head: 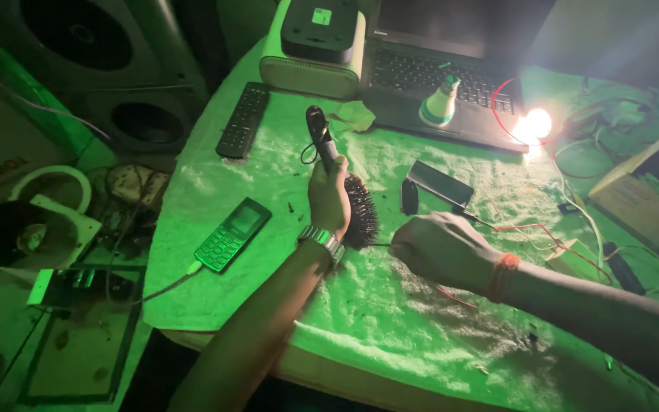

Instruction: Using a small screwdriver to repair or disassemble a hair brush that contains internal components.

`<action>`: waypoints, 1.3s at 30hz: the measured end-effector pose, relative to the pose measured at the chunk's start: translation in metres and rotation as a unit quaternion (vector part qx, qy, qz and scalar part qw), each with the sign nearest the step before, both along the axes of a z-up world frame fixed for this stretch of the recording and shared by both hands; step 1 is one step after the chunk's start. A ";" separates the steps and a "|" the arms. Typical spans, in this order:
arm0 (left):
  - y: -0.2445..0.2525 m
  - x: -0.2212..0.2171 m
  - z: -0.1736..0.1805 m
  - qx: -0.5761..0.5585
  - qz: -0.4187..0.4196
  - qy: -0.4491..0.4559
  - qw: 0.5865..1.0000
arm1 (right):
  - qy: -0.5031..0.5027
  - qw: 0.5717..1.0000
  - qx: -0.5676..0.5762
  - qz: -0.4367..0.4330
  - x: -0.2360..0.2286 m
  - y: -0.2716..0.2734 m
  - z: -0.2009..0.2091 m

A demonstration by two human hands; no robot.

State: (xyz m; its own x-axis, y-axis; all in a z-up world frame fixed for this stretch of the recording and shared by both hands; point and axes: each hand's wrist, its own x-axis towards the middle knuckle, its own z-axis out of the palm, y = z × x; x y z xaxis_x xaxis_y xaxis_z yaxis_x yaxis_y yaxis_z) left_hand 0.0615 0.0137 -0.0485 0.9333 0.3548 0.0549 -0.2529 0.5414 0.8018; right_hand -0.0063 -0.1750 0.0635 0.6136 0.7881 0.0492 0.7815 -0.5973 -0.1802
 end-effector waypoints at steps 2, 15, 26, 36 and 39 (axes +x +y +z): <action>-0.001 0.001 0.001 0.038 0.012 0.021 0.999 | -0.031 0.998 -0.061 0.000 -0.008 0.005 0.003; 0.003 0.002 -0.001 0.172 0.075 0.067 0.980 | -0.158 0.985 -0.056 0.046 -0.031 0.009 0.006; -0.001 0.003 -0.003 0.152 0.064 0.059 0.985 | -0.049 0.989 0.058 0.126 -0.002 -0.013 0.004; 0.000 0.000 0.001 0.138 0.069 0.047 0.987 | -0.063 0.968 -0.236 -0.049 -0.035 0.018 0.028; 0.001 0.000 0.001 0.162 0.070 0.064 0.982 | -0.056 0.973 -0.207 -0.081 -0.035 0.019 0.024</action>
